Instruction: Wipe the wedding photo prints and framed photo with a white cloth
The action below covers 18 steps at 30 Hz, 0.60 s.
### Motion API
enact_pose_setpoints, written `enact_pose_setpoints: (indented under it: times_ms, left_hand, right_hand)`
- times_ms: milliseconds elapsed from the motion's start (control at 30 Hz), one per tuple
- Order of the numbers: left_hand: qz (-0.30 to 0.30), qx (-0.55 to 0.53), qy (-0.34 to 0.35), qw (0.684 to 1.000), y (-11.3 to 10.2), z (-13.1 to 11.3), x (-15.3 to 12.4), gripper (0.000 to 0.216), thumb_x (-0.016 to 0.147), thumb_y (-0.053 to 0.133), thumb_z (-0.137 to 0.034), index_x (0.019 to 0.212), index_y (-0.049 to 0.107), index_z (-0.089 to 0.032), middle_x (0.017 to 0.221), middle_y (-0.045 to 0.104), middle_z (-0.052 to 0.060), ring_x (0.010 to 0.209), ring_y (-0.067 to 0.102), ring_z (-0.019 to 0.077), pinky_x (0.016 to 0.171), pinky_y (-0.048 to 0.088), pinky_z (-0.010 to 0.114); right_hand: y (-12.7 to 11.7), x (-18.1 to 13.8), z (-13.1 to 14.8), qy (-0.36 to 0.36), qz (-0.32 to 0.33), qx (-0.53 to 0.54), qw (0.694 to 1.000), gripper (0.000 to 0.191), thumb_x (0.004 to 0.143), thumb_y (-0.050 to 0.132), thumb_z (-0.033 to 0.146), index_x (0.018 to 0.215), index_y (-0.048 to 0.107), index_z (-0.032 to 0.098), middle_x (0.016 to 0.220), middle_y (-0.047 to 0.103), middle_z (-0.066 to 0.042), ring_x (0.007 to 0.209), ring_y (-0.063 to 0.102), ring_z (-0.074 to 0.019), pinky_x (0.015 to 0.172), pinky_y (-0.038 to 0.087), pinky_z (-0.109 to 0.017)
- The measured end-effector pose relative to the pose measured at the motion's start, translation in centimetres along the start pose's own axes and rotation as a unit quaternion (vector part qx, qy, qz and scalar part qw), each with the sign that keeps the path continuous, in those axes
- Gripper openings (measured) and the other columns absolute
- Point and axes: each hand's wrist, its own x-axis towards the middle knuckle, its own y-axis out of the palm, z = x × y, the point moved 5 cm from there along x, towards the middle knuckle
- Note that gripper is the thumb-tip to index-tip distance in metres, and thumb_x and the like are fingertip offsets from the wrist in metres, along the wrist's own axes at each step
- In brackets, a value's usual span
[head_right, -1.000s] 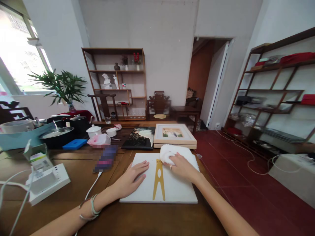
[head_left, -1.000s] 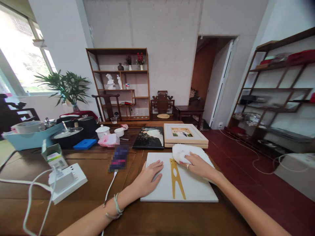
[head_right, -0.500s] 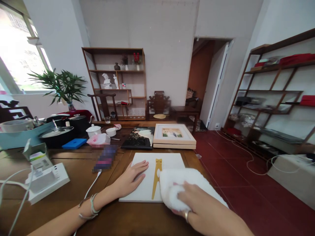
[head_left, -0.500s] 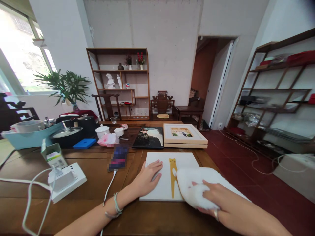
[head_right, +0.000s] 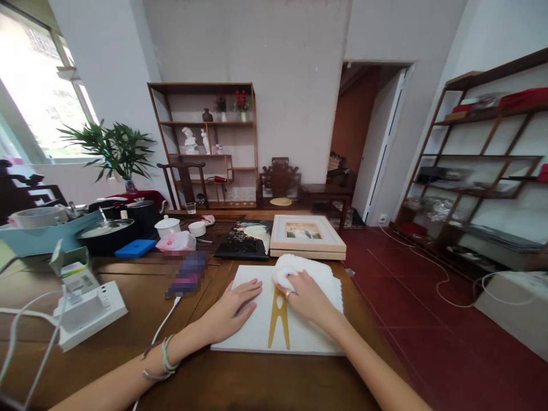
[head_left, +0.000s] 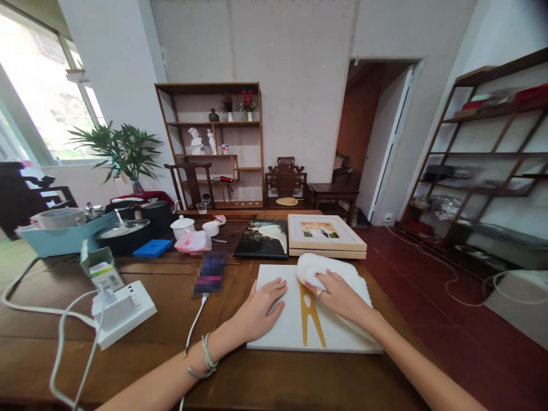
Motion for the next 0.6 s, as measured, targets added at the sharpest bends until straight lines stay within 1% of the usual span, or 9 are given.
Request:
enact_pose_setpoints:
  times_ms: [33, 100, 133, 200, 300, 400, 467, 533, 600]
  left_hand:
    - [-0.001, 0.001, 0.0, 1.0, 0.0, 0.0, 0.0, 0.038, 0.087, 0.04, -0.026, 0.125, 0.044, -0.023, 0.134, 0.042, 0.005, 0.126, 0.034, 0.0223, 0.106, 0.014, 0.05]
    - [-0.003, 0.003, 0.003, 1.0, 0.1, 0.1, 0.0, 0.038, 0.087, 0.04, -0.025, 0.125, 0.044, -0.023, 0.134, 0.043, 0.006, 0.126, 0.034, 0.0223, 0.106, 0.015, 0.05]
    - [-0.003, 0.004, 0.003, 1.0, 0.1, 0.1, 0.0, 0.038, 0.087, 0.04, -0.025, 0.125, 0.044, -0.024, 0.134, 0.043, 0.006, 0.126, 0.034, 0.0222, 0.106, 0.015, 0.05]
    - [-0.003, 0.006, 0.001, 1.0, 0.2, 0.1, 0.0, 0.039, 0.087, 0.039, -0.025, 0.125, 0.044, -0.024, 0.134, 0.042, 0.006, 0.126, 0.033, 0.022, 0.105, 0.016, 0.05]
    - [-0.003, 0.007, -0.006, 1.0, 0.2, 0.2, -0.1, 0.038, 0.087, 0.039, -0.026, 0.125, 0.044, -0.025, 0.134, 0.043, 0.005, 0.126, 0.033, 0.0224, 0.105, 0.018, 0.052]
    - [-0.001, 0.005, -0.009, 1.0, 0.1, 0.1, -0.1, 0.039, 0.087, 0.039, -0.026, 0.125, 0.043, -0.024, 0.134, 0.043, 0.006, 0.126, 0.034, 0.0234, 0.104, 0.018, 0.054]
    - [0.003, 0.005, -0.008, 1.0, 0.1, 0.0, 0.0, 0.039, 0.087, 0.039, -0.026, 0.125, 0.044, -0.024, 0.133, 0.043, 0.006, 0.126, 0.034, 0.0234, 0.103, 0.018, 0.054]
    - [0.005, 0.007, -0.007, 1.0, 0.0, -0.1, 0.1, 0.038, 0.086, 0.039, -0.025, 0.124, 0.045, -0.025, 0.133, 0.044, 0.006, 0.126, 0.034, 0.023, 0.104, 0.018, 0.053]
    - [0.005, 0.007, -0.007, 1.0, 0.0, -0.2, 0.1, 0.038, 0.086, 0.04, -0.025, 0.123, 0.046, -0.025, 0.133, 0.044, 0.005, 0.126, 0.034, 0.0228, 0.104, 0.018, 0.052]
  right_hand:
    - [0.5, 0.5, 0.1, -0.008, 0.0, -0.006, 1.0, 0.027, 0.085, 0.033, 0.021, 0.091, 0.059, 0.015, 0.102, 0.061, -0.01, 0.105, 0.049, -0.0248, 0.096, 0.026, -0.04]
    - [1.4, 1.0, 0.3, -0.018, 0.003, -0.011, 1.0, 0.026, 0.079, 0.038, 0.013, 0.094, 0.059, 0.014, 0.116, 0.055, -0.013, 0.12, 0.036, -0.0252, 0.101, 0.018, -0.041]
    - [1.6, 0.9, 0.5, -0.026, 0.007, -0.018, 0.999, 0.027, 0.075, 0.04, 0.01, 0.094, 0.06, 0.013, 0.122, 0.051, -0.014, 0.124, 0.03, -0.0253, 0.102, 0.015, -0.042]
    - [1.9, 0.1, 1.1, -0.041, 0.016, -0.035, 0.998, 0.03, 0.071, 0.041, 0.008, 0.093, 0.061, 0.011, 0.129, 0.043, -0.016, 0.128, 0.023, -0.0258, 0.103, 0.014, -0.044]
    - [1.8, -2.2, 2.6, -0.058, 0.046, -0.055, 0.996, 0.032, 0.069, 0.041, 0.008, 0.093, 0.062, 0.009, 0.133, 0.039, -0.017, 0.129, 0.021, -0.0266, 0.104, 0.014, -0.046]
    - [1.5, -4.9, 4.5, -0.07, 0.078, -0.054, 0.993, 0.035, 0.064, 0.042, 0.007, 0.093, 0.062, 0.01, 0.135, 0.036, -0.015, 0.129, 0.019, -0.027, 0.105, 0.012, -0.046]
    - [1.4, -6.4, 5.8, -0.077, 0.114, -0.053, 0.989, 0.037, 0.062, 0.044, 0.008, 0.093, 0.063, 0.011, 0.137, 0.033, -0.014, 0.129, 0.018, -0.029, 0.105, 0.012, -0.048]
    - [1.6, -7.5, 6.7, -0.081, 0.164, -0.055, 0.982, 0.038, 0.059, 0.047, 0.009, 0.092, 0.064, 0.011, 0.138, 0.031, -0.014, 0.129, 0.017, -0.0316, 0.105, 0.013, -0.05]
    - [1.6, -7.9, 7.0, -0.079, 0.187, -0.05, 0.978, 0.039, 0.058, 0.047, 0.009, 0.092, 0.065, 0.011, 0.137, 0.031, -0.014, 0.129, 0.017, -0.0315, 0.105, 0.014, -0.049]
